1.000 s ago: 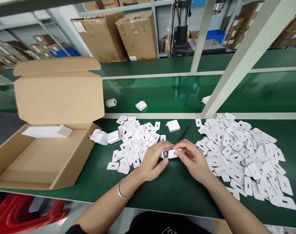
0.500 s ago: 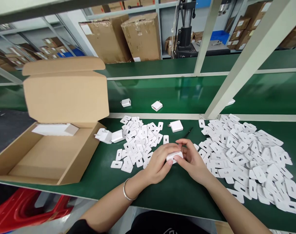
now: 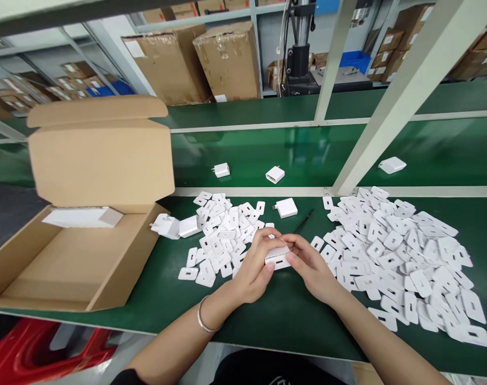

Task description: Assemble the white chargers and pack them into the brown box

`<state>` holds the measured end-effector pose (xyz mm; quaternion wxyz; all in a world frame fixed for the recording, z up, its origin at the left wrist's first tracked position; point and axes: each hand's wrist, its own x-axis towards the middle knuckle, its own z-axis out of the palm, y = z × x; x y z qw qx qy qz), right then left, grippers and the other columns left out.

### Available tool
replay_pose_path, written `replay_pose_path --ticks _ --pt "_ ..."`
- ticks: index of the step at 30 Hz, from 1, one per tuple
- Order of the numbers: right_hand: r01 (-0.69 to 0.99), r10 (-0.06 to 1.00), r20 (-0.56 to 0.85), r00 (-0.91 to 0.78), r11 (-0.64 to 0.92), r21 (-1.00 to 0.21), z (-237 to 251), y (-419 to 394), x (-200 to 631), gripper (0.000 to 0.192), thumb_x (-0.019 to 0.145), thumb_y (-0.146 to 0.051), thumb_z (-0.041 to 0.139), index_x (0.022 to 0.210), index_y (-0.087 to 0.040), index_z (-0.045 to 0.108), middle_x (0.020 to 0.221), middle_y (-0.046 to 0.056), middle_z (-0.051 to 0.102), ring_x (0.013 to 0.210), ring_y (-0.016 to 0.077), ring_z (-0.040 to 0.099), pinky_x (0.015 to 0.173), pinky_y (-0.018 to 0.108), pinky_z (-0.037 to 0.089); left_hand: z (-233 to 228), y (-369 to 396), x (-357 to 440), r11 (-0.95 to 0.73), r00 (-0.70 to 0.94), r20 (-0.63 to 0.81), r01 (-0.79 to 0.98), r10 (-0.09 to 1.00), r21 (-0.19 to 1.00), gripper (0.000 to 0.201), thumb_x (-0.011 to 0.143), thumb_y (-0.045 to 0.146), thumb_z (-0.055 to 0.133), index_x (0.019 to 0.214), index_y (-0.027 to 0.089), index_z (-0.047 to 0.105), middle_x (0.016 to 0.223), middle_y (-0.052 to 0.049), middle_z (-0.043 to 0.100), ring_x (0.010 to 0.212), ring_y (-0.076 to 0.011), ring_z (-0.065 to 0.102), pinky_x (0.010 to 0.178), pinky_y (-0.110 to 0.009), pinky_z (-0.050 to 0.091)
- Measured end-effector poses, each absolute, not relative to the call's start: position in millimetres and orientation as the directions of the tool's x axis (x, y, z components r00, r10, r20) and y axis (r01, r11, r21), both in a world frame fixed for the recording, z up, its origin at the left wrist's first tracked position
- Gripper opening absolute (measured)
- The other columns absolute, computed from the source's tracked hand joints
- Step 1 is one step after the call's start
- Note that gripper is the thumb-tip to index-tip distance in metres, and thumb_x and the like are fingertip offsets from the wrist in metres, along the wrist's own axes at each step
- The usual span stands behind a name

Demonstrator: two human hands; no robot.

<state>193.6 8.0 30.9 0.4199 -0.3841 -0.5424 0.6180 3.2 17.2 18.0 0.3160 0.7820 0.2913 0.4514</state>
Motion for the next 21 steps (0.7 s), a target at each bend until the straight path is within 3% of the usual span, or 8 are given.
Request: replay_pose_path --ticks 5,8,12,14,17,18,19,21 --pt "-0.011 0.976 0.023 -0.217 0.021 -1.000 24.9 7.9 193.7 0.041 0.099 -0.058 0.065 0.126 -0.028 0.063 0.112 0.007 0.065 0.099 0.0227 0.063 0.091 0.039 0.055 16.0 22.2 1.7 -0.517 0.436 0.383 0.245 0.814 0.820 0.045 0.113 0.049 0.028 0.144 0.027 0.052 0.128 -0.012 0.052 0.118 -0.0265 0.055 0.099 -0.044 0.049" --pt "-0.003 0.974 0.037 -0.223 0.037 -0.999 23.4 7.9 193.2 0.038 0.101 -0.056 0.062 0.126 -0.028 0.062 0.110 0.006 0.064 0.096 0.0219 0.063 0.091 0.039 0.055 12.5 25.2 0.9 -0.491 0.440 0.359 0.235 0.823 0.839 0.040 0.113 0.046 0.035 0.139 0.027 0.059 0.116 -0.010 0.064 0.104 -0.0247 0.059 0.091 -0.041 0.049" --pt "0.019 0.973 0.042 -0.228 0.048 -0.999 23.4 8.7 192.4 0.036 0.099 -0.054 0.065 0.121 -0.026 0.064 0.103 0.006 0.064 0.092 0.0220 0.063 0.085 0.039 0.056 13.4 24.9 -0.2 -0.451 0.415 0.342 0.200 0.843 0.870 0.038 0.111 0.049 0.041 0.132 0.026 0.063 0.115 -0.009 0.066 0.101 -0.0240 0.061 0.089 -0.038 0.049" --pt "0.009 0.984 0.043 -0.171 0.045 -0.999 23.7 8.3 192.3 0.037 0.097 -0.053 0.067 0.119 -0.024 0.064 0.100 0.006 0.064 0.090 0.0224 0.064 0.081 0.039 0.056 20.1 32.7 -0.7 -0.374 0.445 0.265 0.178 0.856 0.910 0.046 0.111 0.055 0.035 0.140 0.027 0.056 0.111 -0.008 0.067 0.095 -0.0226 0.062 0.087 -0.038 0.050" --pt "-0.061 0.996 0.078 -0.035 0.076 -0.995 25.5 5.7 193.0 0.036 0.098 -0.053 0.064 0.120 -0.024 0.062 0.102 0.007 0.065 0.091 0.0230 0.064 0.080 0.038 0.056 37.7 71.2 7.6 -0.276 0.476 0.167 0.168 0.863 0.947 0.061 0.110 0.061 0.011 0.149 0.024 0.042 0.093 -0.004 0.065 0.081 -0.0207 0.061 0.082 -0.038 0.051" --pt "-0.086 0.995 0.099 0.011 0.099 -0.991 26.6 4.5 193.6 0.035 0.099 -0.052 0.063 0.121 -0.024 0.062 0.103 0.007 0.065 0.091 0.0231 0.064 0.079 0.038 0.055 44.0 91.3 15.7 -0.286 0.460 0.164 0.210 0.872 0.935 0.061 0.110 0.060 0.010 0.147 0.023 0.042 0.092 -0.004 0.065 0.081 -0.0208 0.061 0.083 -0.039 0.052" --pt "-0.106 0.991 0.120 0.052 0.125 -0.986 27.7 3.3 194.4 0.034 0.100 -0.051 0.062 0.121 -0.025 0.061 0.103 0.007 0.064 0.091 0.0231 0.064 0.079 0.038 0.055 49.4 113.7 27.2 -0.320 0.438 0.162 0.314 0.884 0.894 0.054 0.111 0.058 0.023 0.145 0.022 0.043 0.100 -0.006 0.065 0.088 -0.0211 0.063 0.089 -0.040 0.052" --pt "-0.128 0.979 0.162 0.127 0.178 -0.976 29.8 1.3 196.8 0.030 0.101 -0.049 0.060 0.120 -0.025 0.061 0.101 0.006 0.063 0.091 0.0229 0.062 0.078 0.038 0.054 55.0 159.9 59.6 -0.390 0.372 0.191 0.589 0.908 0.708 0.051 0.106 0.053 0.049 0.143 0.019 0.048 0.111 -0.010 0.063 0.097 -0.0241 0.064 0.094 -0.042 0.052"
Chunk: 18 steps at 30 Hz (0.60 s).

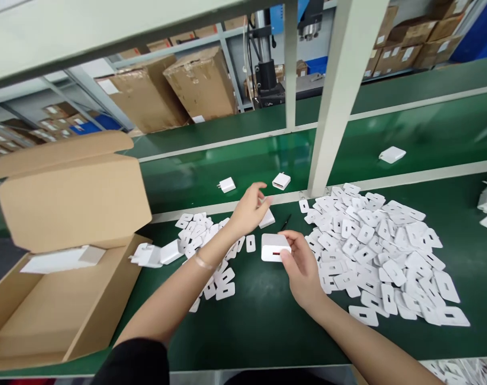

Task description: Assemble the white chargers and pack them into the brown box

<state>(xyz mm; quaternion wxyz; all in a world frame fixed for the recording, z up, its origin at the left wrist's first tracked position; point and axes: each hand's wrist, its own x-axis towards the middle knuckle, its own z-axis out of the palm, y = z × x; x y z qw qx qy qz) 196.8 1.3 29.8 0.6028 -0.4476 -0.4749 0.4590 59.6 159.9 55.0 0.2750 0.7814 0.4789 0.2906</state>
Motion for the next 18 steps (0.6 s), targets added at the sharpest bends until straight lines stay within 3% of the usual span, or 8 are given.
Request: replay_pose_path --ticks 2,4,6,11,16,18 --pt "-0.112 0.962 0.202 0.186 0.225 -0.968 30.8 0.5 199.6 0.027 0.100 -0.044 0.060 0.119 -0.025 0.061 0.099 0.005 0.061 0.089 0.0223 0.061 0.075 0.037 0.054 52.8 199.7 99.3 -0.452 0.393 0.225 0.765 0.892 0.459 0.055 0.104 0.047 0.054 0.149 0.017 0.048 0.127 -0.017 0.058 0.115 -0.0313 0.061 0.102 -0.045 0.048" --pt "-0.058 0.939 0.253 0.233 0.273 -0.960 30.8 1.0 202.1 0.024 0.098 -0.039 0.061 0.118 -0.025 0.060 0.096 0.004 0.060 0.085 0.0210 0.060 0.072 0.035 0.052 45.9 227.4 137.5 -0.489 0.460 0.170 0.840 0.872 0.235 0.059 0.105 0.049 0.052 0.156 0.020 0.045 0.133 -0.020 0.055 0.124 -0.0367 0.057 0.105 -0.049 0.045" --pt "0.016 0.917 0.295 0.268 0.302 -0.953 30.4 2.2 203.6 0.025 0.094 -0.034 0.063 0.116 -0.025 0.059 0.094 0.003 0.059 0.081 0.0197 0.058 0.071 0.034 0.051 39.7 243.6 165.3 -0.536 0.526 0.105 0.837 0.844 0.112 0.055 0.105 0.044 0.052 0.156 0.024 0.047 0.133 -0.019 0.057 0.127 -0.0381 0.055 0.107 -0.049 0.043" --pt "0.053 0.918 0.288 0.272 0.285 -0.957 30.5 1.6 200.5 0.026 0.087 -0.030 0.065 0.111 -0.025 0.059 0.091 0.002 0.056 0.076 0.0175 0.053 0.068 0.033 0.049 43.9 266.8 158.6 -0.555 0.550 0.087 0.829 0.831 0.062 0.049 0.100 0.031 0.053 0.149 0.026 0.055 0.125 -0.017 0.062 0.121 -0.0366 0.058 0.104 -0.047 0.043" --pt "-0.005 0.926 0.288 0.244 0.298 -0.954 34.2 -4.1 196.0 0.029 0.087 -0.040 0.067 0.110 -0.025 0.058 0.090 0.001 0.053 0.076 0.0179 0.052 0.068 0.034 0.048 51.6 287.2 82.7 -0.386 0.378 0.126 0.921 0.917 0.044 0.048 0.098 0.029 0.049 0.144 0.018 0.056 0.131 -0.022 0.057 0.126 -0.0448 0.052 0.109 -0.060 0.038" --pt "-0.001 0.923 0.304 0.235 0.313 -0.950 35.0 -5.6 196.1 0.030 0.088 -0.041 0.065 0.111 -0.025 0.058 0.090 0.001 0.053 0.076 0.0181 0.052 0.068 0.034 0.048 46.5 286.8 59.3 -0.381 0.374 0.092 0.922 0.923 0.073 0.051 0.099 0.030 0.048 0.148 0.020 0.053 0.133 -0.020 0.057 0.123 -0.0403 0.056 0.108 -0.057 0.042"
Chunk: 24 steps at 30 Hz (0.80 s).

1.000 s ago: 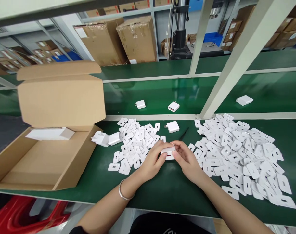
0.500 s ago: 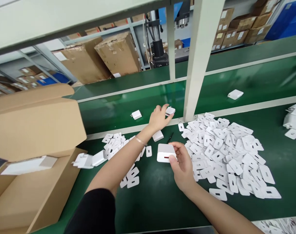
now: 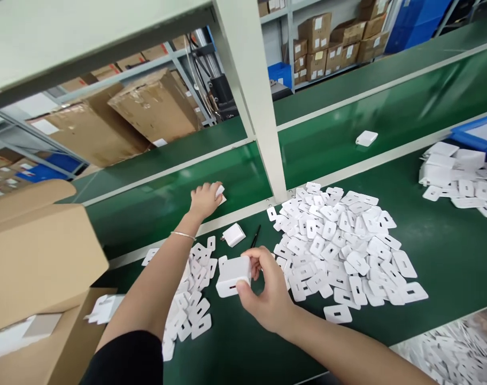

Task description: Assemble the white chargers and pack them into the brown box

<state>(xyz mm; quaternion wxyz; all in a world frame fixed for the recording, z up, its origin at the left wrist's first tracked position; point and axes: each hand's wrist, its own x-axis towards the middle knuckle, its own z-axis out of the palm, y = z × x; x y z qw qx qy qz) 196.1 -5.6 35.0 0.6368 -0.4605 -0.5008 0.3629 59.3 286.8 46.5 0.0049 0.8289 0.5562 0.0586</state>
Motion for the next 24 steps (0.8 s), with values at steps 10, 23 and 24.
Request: replay_pose_path --ticks 10,23,24 --pt "0.086 0.901 0.369 0.227 0.359 -0.929 30.1 1.5 202.3 0.027 0.091 -0.040 0.065 0.112 -0.024 0.058 0.091 0.002 0.055 0.074 0.0169 0.052 0.065 0.032 0.046 36.6 237.5 59.7 -0.462 0.446 0.120 0.857 0.887 0.229 0.056 0.101 0.031 0.055 0.155 0.020 0.046 0.124 -0.015 0.057 0.109 -0.0285 0.064 0.103 -0.040 0.052" --pt "0.034 0.894 0.260 0.365 0.266 -0.963 29.4 9.1 210.4 0.028 0.096 -0.044 0.059 0.114 -0.023 0.059 0.094 0.004 0.062 0.080 0.0189 0.060 0.069 0.033 0.051 37.1 114.7 42.8 -0.611 0.515 0.335 0.717 0.789 0.335 0.060 0.103 0.045 0.049 0.160 0.026 0.043 0.141 -0.018 0.048 0.134 -0.0405 0.051 0.110 -0.059 0.046" --pt "0.030 0.895 0.255 0.366 0.262 -0.965 29.5 9.6 211.0 0.029 0.096 -0.045 0.059 0.115 -0.023 0.059 0.094 0.004 0.062 0.079 0.0189 0.060 0.069 0.033 0.052 41.0 109.5 41.0 -0.596 0.461 0.396 0.716 0.794 0.363 0.060 0.104 0.047 0.049 0.159 0.025 0.042 0.144 -0.019 0.046 0.138 -0.0408 0.048 0.113 -0.060 0.043"
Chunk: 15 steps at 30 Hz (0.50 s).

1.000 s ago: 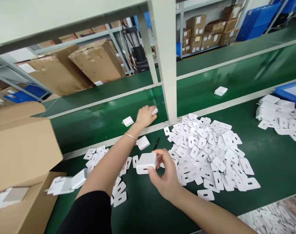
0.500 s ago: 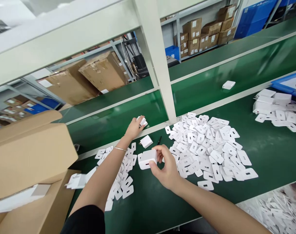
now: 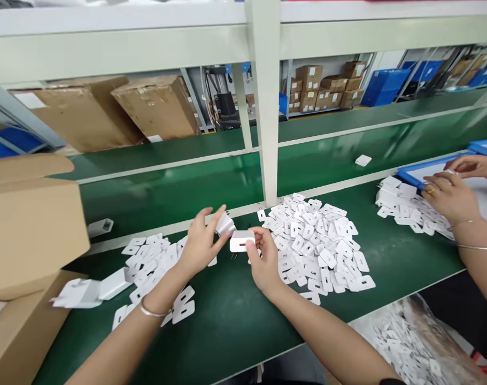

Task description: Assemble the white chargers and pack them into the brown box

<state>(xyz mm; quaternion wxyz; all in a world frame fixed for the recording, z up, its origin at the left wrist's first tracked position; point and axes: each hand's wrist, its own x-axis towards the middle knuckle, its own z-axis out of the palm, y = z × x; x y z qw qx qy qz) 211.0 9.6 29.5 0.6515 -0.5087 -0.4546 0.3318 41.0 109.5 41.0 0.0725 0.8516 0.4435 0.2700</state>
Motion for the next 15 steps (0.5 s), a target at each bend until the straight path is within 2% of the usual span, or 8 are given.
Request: replay_pose_path --ticks 2,4,6,7,9,11,15 --pt "0.031 0.898 0.256 0.358 0.263 -0.964 30.6 9.8 211.8 0.030 0.097 -0.045 0.059 0.116 -0.022 0.058 0.096 0.005 0.062 0.081 0.0192 0.060 0.071 0.033 0.052 49.4 91.8 34.5 -0.559 0.314 0.497 0.671 0.809 0.487 0.056 0.106 0.049 0.043 0.156 0.024 0.044 0.142 -0.018 0.048 0.134 -0.0371 0.049 0.114 -0.057 0.043" --pt "0.072 0.901 0.294 0.319 0.287 -0.955 31.9 9.1 211.8 0.029 0.097 -0.043 0.061 0.117 -0.023 0.058 0.097 0.004 0.061 0.082 0.0190 0.060 0.072 0.034 0.052 54.8 66.1 26.7 -0.539 0.227 0.505 0.538 0.833 0.648 0.051 0.110 0.050 0.034 0.153 0.025 0.046 0.130 -0.014 0.055 0.119 -0.0305 0.057 0.105 -0.050 0.049" --pt "0.144 0.902 0.356 0.245 0.329 -0.933 32.5 7.9 211.3 0.029 0.096 -0.041 0.063 0.119 -0.024 0.059 0.098 0.004 0.058 0.082 0.0186 0.058 0.073 0.033 0.051 54.6 39.7 21.9 -0.520 0.276 0.442 0.391 0.853 0.760 0.052 0.111 0.051 0.028 0.155 0.028 0.044 0.126 -0.012 0.058 0.108 -0.0265 0.060 0.098 -0.044 0.052" --pt "0.176 0.902 0.385 0.198 0.353 -0.919 32.4 7.4 210.9 0.030 0.097 -0.041 0.064 0.121 -0.025 0.060 0.099 0.004 0.057 0.082 0.0188 0.057 0.074 0.034 0.051 52.4 29.0 21.1 -0.511 0.327 0.411 0.339 0.851 0.790 0.053 0.111 0.051 0.027 0.157 0.029 0.042 0.129 -0.012 0.059 0.109 -0.0261 0.060 0.098 -0.043 0.052" --pt "0.208 0.905 0.415 0.097 0.390 -0.897 31.6 6.8 210.0 0.032 0.098 -0.041 0.064 0.127 -0.026 0.059 0.102 0.004 0.056 0.087 0.0201 0.058 0.077 0.035 0.052 44.6 16.3 21.8 -0.511 0.405 0.386 0.266 0.829 0.817 0.053 0.112 0.052 0.028 0.159 0.031 0.040 0.137 -0.013 0.058 0.117 -0.0271 0.059 0.101 -0.043 0.050" --pt "0.207 0.910 0.416 -0.002 0.407 -0.890 31.3 6.4 209.2 0.035 0.101 -0.041 0.063 0.132 -0.027 0.058 0.106 0.005 0.056 0.093 0.0217 0.060 0.082 0.037 0.053 35.2 14.4 22.3 -0.526 0.416 0.415 0.201 0.809 0.826 0.050 0.113 0.048 0.030 0.157 0.032 0.043 0.139 -0.012 0.058 0.122 -0.0270 0.058 0.102 -0.041 0.049" --pt "0.182 0.915 0.374 -0.154 0.398 -0.899 33.3 5.2 206.9 0.039 0.104 -0.043 0.060 0.140 -0.030 0.054 0.117 0.007 0.056 0.104 0.0233 0.061 0.093 0.040 0.055 21.1 23.8 15.9 -0.568 0.362 0.495 0.125 0.790 0.814 0.039 0.113 0.042 0.038 0.147 0.031 0.054 0.128 -0.011 0.062 0.115 -0.0248 0.060 0.096 -0.038 0.050"
